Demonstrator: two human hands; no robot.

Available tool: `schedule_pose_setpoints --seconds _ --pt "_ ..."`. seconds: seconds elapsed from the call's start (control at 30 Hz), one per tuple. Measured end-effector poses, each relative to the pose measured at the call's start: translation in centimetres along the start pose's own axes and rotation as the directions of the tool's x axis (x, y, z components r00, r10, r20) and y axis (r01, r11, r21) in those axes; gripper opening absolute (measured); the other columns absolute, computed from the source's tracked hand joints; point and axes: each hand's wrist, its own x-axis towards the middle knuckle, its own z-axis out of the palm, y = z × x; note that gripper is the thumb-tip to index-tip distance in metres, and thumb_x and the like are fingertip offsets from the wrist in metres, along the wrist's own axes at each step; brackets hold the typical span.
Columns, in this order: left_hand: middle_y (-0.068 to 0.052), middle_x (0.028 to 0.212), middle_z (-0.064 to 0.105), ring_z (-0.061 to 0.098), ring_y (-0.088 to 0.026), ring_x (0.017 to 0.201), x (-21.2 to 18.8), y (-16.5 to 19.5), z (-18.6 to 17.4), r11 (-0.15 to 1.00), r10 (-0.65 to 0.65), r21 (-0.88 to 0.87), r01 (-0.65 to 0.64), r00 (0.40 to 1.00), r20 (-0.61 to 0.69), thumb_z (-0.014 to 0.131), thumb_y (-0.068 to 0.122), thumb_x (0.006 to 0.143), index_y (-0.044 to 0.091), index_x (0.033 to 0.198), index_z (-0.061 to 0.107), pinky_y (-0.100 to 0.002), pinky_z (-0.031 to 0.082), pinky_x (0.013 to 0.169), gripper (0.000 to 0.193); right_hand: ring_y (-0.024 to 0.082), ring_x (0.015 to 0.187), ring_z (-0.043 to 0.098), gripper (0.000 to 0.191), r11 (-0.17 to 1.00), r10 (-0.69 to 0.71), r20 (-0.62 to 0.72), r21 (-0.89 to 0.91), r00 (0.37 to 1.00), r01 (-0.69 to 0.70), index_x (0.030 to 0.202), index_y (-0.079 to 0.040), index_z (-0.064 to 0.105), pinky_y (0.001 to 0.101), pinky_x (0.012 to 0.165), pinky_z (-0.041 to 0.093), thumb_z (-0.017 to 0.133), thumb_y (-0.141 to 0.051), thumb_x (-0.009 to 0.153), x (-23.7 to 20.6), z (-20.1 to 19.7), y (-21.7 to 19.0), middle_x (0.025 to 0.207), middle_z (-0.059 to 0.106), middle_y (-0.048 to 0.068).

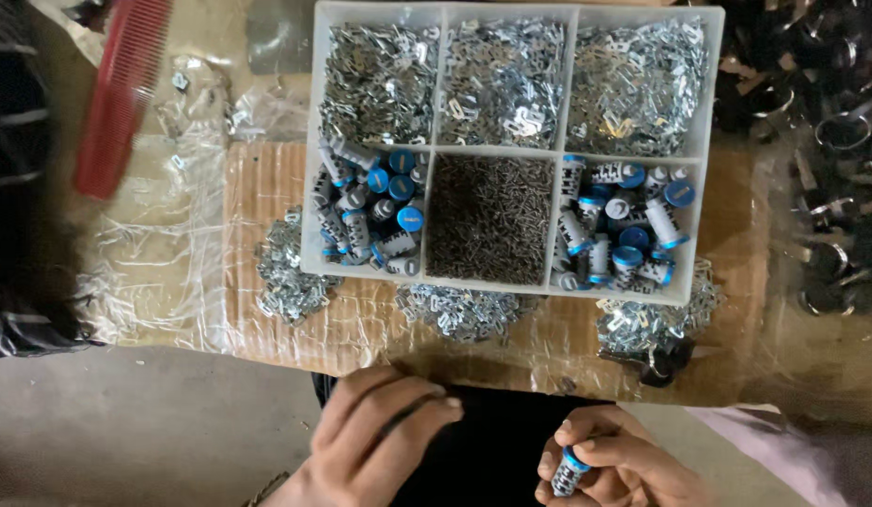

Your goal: The person sits at a workbench assembling small lock components. They pick blue-capped cylindrical plugs, press small metal clips into each plug by hand, and place the finished assemblies into a compartmented plastic organizer box, repeating the cycle.

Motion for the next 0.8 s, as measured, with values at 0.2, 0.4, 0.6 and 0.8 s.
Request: schedule_pose_setpoints --seconds 0.2,0.4,0.6,0.8 --pt "-0.007 0.099 0.071 0.070 -0.024 0.091 -2.0 3.4 2.9 0.879 -0.162 -0.440 0.183 0.983 0.086 0.082 0.006 0.080 0.009 0.100 0.075 -0.034 0.060 0.083 0.021 0.037 0.113 0.070 0.042 0.424 -0.645 0.398 -0.524 0.652 0.739 0.118 0.011 0.069 0.0411 0.092 0.061 0.081 0.017 0.078 -0.2 -0.7 3.2 0.127 0.064 0.035" --pt "-0.005 0.104 0.071 0.071 -0.022 0.098 -0.8 4.2 4.3 0.852 -0.123 -0.504 0.141 0.990 0.069 0.086 0.006 0.093 0.009 0.105 0.075 -0.033 0.062 0.092 0.017 0.031 0.104 0.073 0.045 0.441 -0.666 0.431 -0.430 0.609 0.787 0.122 0.013 0.071 0.0377 0.085 0.062 0.085 0.014 0.080 -0.7 -0.4 3.1 0.120 0.069 0.037" --pt "-0.005 0.095 0.064 0.067 -0.023 0.086 0.5 2.4 0.5 0.882 0.075 -0.460 0.101 0.935 0.348 0.082 0.011 0.077 0.012 0.104 0.079 -0.032 0.056 0.077 0.027 0.035 0.103 0.073 0.030 0.497 -0.653 0.407 -0.406 0.639 0.767 0.112 0.013 0.075 0.0420 0.091 0.061 0.079 0.014 0.082 0.4 1.6 5.3 0.113 0.068 0.034" --pt "-0.007 0.093 0.063 0.064 -0.022 0.082 -1.6 2.2 4.3 0.814 -0.115 -0.521 0.258 0.950 0.291 0.084 0.013 0.089 0.008 0.107 0.078 -0.033 0.055 0.073 0.020 0.035 0.108 0.072 0.041 0.375 -0.660 0.536 -0.372 0.527 0.849 0.121 0.005 0.073 0.0436 0.092 0.064 0.079 0.018 0.082 -0.9 -1.5 4.1 0.115 0.068 0.028"
